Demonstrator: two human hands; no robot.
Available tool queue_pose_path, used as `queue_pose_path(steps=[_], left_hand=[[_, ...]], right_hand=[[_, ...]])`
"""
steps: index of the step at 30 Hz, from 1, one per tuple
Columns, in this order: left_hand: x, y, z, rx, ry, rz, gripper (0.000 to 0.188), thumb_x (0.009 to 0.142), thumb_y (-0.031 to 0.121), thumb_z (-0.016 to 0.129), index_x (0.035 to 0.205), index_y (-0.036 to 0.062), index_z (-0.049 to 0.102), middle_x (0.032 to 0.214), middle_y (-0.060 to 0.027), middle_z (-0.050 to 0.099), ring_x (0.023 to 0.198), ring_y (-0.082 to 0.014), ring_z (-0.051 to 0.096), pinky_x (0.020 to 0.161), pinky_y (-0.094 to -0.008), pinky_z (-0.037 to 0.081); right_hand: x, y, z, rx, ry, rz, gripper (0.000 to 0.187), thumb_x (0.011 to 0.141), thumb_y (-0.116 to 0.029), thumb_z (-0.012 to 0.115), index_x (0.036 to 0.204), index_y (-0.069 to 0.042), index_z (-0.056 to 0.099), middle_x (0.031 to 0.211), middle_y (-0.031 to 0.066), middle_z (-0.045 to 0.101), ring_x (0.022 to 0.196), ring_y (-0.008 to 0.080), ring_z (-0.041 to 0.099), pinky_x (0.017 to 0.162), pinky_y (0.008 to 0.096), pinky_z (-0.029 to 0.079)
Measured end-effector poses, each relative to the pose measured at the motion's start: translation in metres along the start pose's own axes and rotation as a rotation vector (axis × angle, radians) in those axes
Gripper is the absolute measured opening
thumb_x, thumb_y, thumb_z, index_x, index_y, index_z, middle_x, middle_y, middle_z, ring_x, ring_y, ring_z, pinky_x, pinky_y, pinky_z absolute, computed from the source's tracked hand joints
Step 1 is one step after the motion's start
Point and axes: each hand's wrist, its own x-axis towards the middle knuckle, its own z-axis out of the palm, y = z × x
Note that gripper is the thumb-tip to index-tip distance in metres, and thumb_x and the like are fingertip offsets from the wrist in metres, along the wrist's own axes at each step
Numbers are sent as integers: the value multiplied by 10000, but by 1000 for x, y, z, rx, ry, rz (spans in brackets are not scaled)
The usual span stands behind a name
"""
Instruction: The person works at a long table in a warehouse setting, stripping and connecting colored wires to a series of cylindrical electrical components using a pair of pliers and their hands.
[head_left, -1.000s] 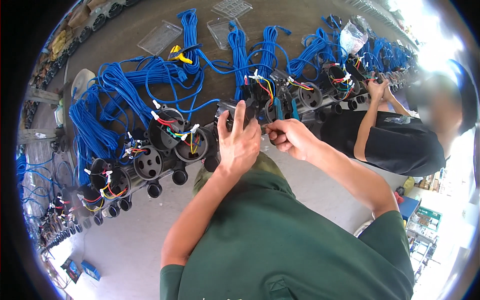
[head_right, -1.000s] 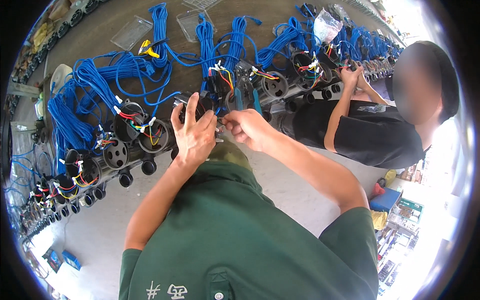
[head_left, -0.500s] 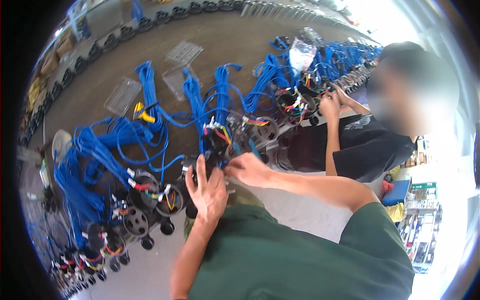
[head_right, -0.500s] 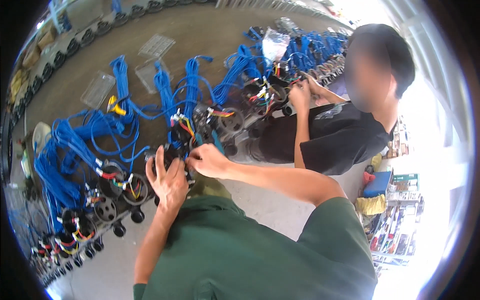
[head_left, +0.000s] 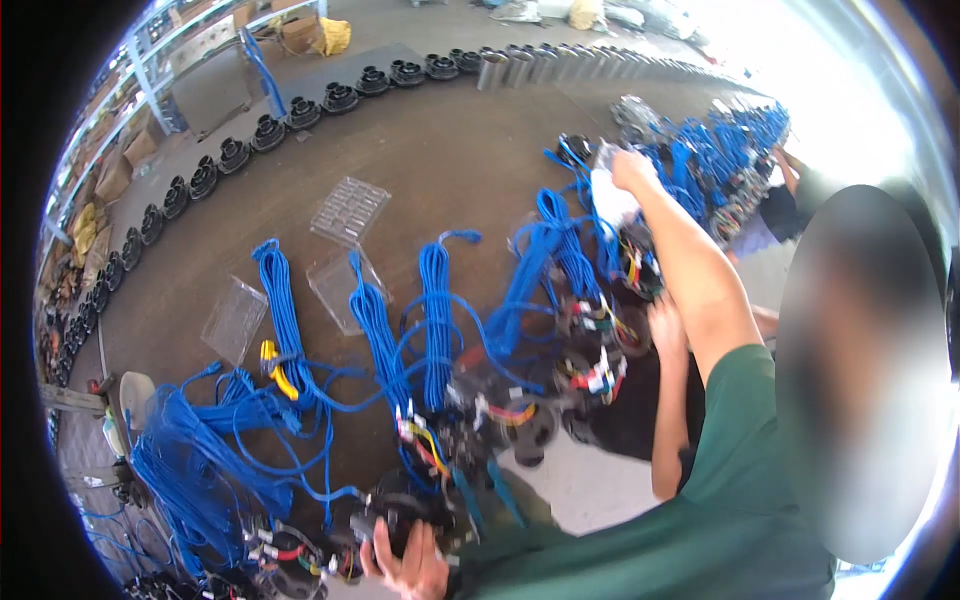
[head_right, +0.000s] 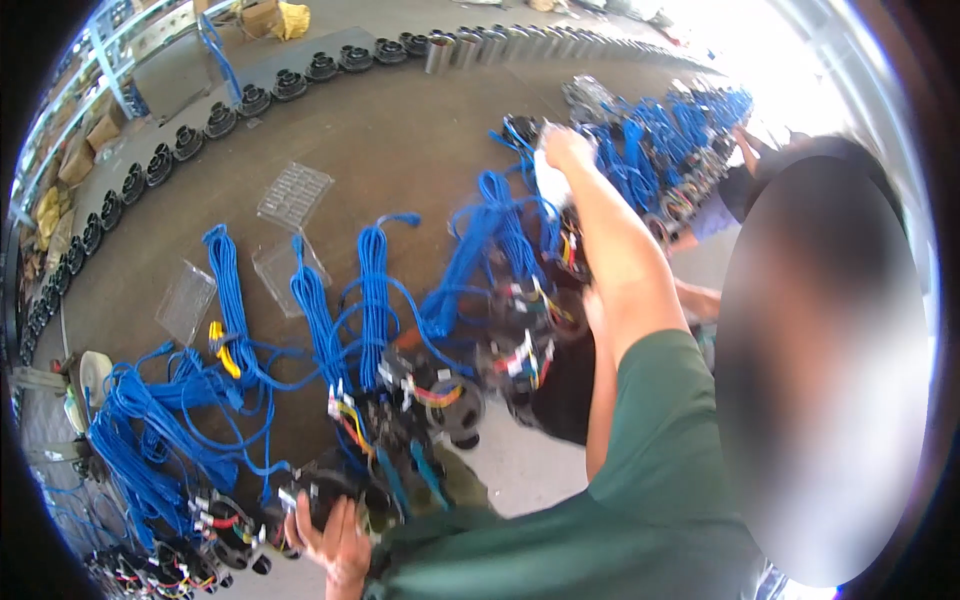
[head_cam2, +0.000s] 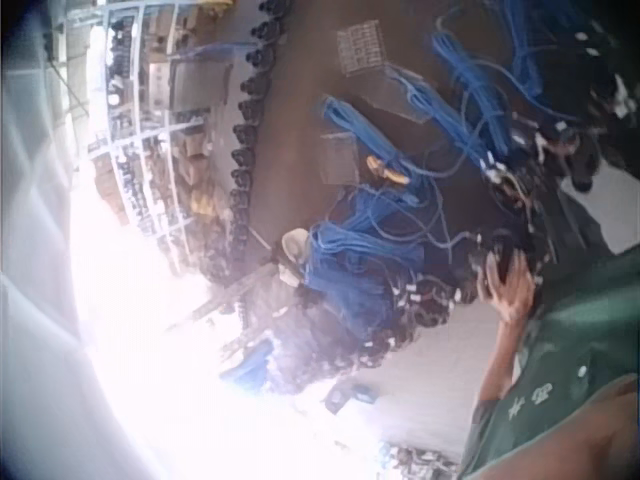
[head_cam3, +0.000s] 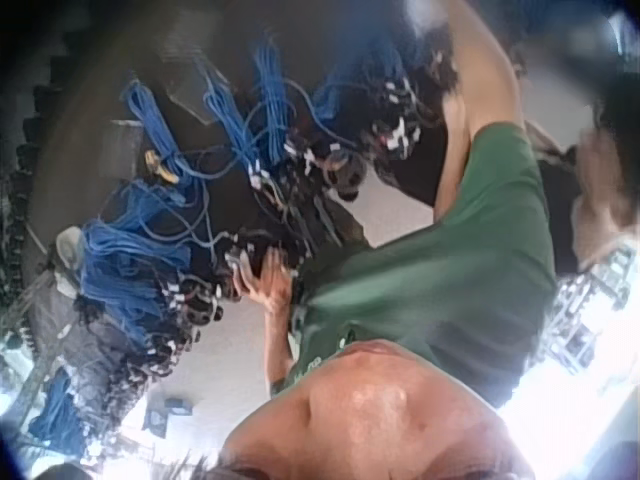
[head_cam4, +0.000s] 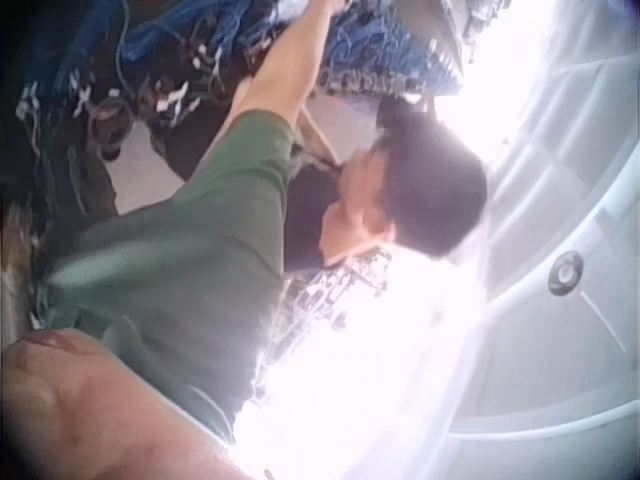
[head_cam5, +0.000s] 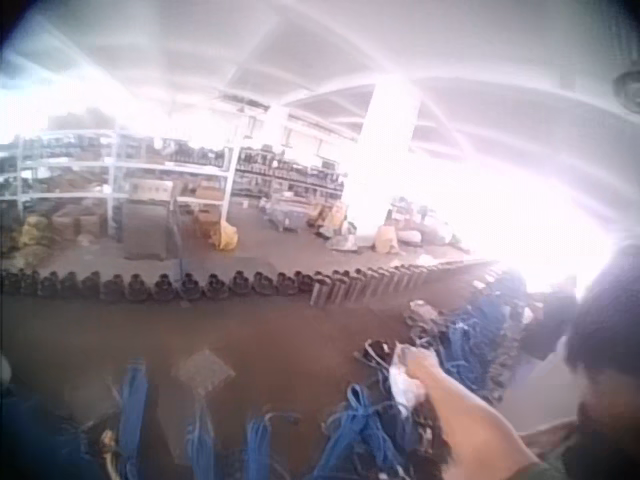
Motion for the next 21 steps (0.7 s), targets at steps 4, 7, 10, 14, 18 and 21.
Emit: queue_pose_path(steps=[4,7,10,14,18,21], left_hand=[[-5,-8,-11,120,-108,-4,421,1075,366,438,1202,168,788,1317,53,717,1362,-343,529,1126,-541,393],[-129,-35,24,376,-710,473,510,1082,328,395,1446,25,585,1509,-132,577,1384,-279,556,1168,-359,425],[-94,-18,9,762,-761,812,383,1063,208,489,1346,24,671,1410,-153,657,1260,-283,656,1091,-390,505],[-85,-8,12,77,-480,37,258,1012,89,583,1193,34,759,1213,-117,760,1022,-267,756,1001,-395,567],[-4,-3,-5,205,-417,229,228,986,53,609,1121,50,793,1105,-95,792,912,-261,775,966,-389,579],[-16,-8,-7,389,-547,508,255,1003,70,591,1187,40,766,1176,-114,772,993,-258,762,994,-379,561]], right_hand=[[89,97,106,-82,10,-36,201,852,-132,649,954,-45,800,1038,211,762,1006,385,740,925,474,578],[128,95,141,39,-83,-120,181,833,-147,675,950,-107,808,1006,206,760,981,379,741,895,475,580],[146,97,165,43,-76,-104,182,815,-144,680,944,-132,807,989,196,763,963,378,742,880,465,582],[165,107,186,191,-73,-78,149,805,-125,671,868,-124,806,961,180,769,922,369,745,830,438,584],[184,132,212,215,-98,-130,183,795,-92,632,825,-114,811,867,141,775,858,335,756,784,425,586],[194,126,212,208,-104,-87,190,773,-83,621,821,-78,804,834,160,769,842,328,761,775,413,591]])
